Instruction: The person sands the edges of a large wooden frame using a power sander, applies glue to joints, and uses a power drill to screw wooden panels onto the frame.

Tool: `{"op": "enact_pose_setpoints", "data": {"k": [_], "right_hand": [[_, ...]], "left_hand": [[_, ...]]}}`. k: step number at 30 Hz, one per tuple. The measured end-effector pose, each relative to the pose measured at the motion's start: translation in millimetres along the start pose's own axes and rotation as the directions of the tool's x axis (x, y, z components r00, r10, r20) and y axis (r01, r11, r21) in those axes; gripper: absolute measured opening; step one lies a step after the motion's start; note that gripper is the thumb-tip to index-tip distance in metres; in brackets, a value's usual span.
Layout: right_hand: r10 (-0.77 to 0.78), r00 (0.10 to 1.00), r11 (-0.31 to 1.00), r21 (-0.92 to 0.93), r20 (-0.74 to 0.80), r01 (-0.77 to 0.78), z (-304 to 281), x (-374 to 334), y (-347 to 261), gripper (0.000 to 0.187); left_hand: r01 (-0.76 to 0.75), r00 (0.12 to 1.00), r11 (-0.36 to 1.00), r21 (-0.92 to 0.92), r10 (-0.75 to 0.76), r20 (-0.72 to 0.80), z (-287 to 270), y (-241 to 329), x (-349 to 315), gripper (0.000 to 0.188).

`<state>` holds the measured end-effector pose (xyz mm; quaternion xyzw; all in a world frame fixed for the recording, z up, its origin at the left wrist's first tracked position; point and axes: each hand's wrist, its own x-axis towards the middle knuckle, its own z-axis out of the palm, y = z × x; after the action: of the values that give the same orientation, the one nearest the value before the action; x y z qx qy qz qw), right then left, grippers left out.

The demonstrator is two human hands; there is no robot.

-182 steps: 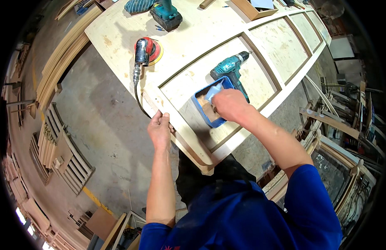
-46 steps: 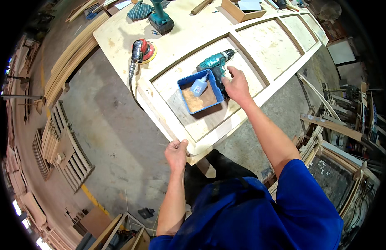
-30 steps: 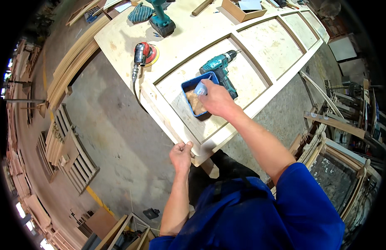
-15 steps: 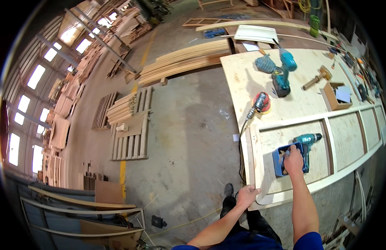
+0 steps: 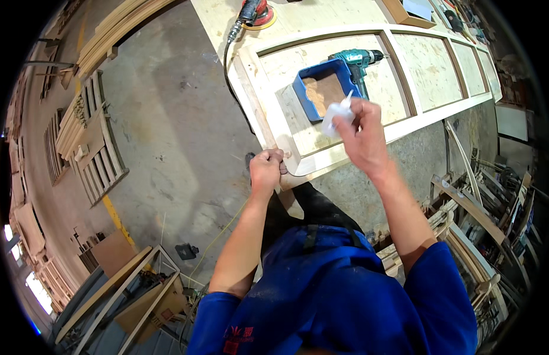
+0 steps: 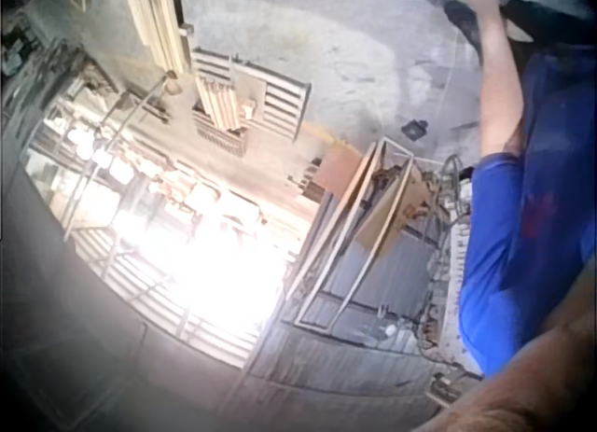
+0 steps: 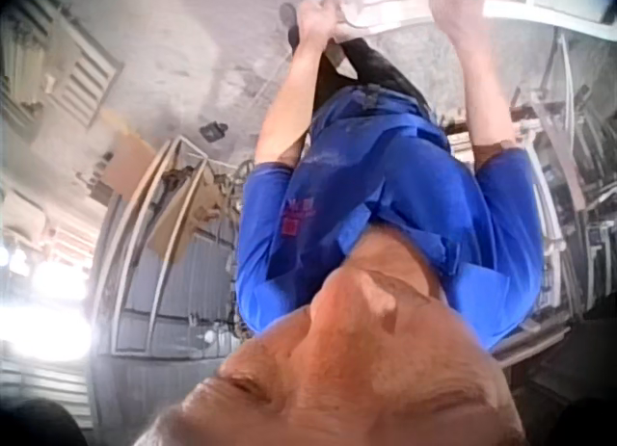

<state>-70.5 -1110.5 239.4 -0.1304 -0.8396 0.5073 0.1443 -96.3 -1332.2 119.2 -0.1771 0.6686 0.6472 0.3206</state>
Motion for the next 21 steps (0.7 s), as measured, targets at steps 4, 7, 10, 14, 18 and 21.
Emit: {"op": "enact_pose_setpoints", "data": {"k": [4,7,10,14,18,21], "right_hand": [[0.283,0.953,0.902,0.307,0.109,-0.303,12,-43,-2,0.054],[0.462,0.844,0.776,0.336,0.274,-0.534,18,-63,-1,0.054],[0.494,0.796,0.701,0.380,0.351,-0.603,25,-76,-2,0.042],[0.547,0.713,0.523,0.486,0.438,-0.700,31,-82,-5,0.044],[0.523,0.704,0.578,0.407,0.480,-0.707,28,-80,-5,0.047],[0.525,0.705,0.653,0.305,0.476,-0.693,30,-78,1,0.045]], "left_hand": [[0.006,1.000,0.999,0.036,-0.007,0.013,-4,0,1,0.028],[-0.030,0.999,0.999,0.044,0.031,-0.018,-1,-5,3,0.030],[-0.140,0.988,0.977,0.163,0.149,-0.044,6,-4,-2,0.029],[-0.158,0.978,0.931,0.329,0.194,-0.080,13,7,-11,0.030],[-0.176,0.981,0.944,0.280,0.192,-0.030,11,13,-18,0.036],[-0.110,0.994,0.993,0.050,0.108,0.035,9,14,-16,0.037]]}}
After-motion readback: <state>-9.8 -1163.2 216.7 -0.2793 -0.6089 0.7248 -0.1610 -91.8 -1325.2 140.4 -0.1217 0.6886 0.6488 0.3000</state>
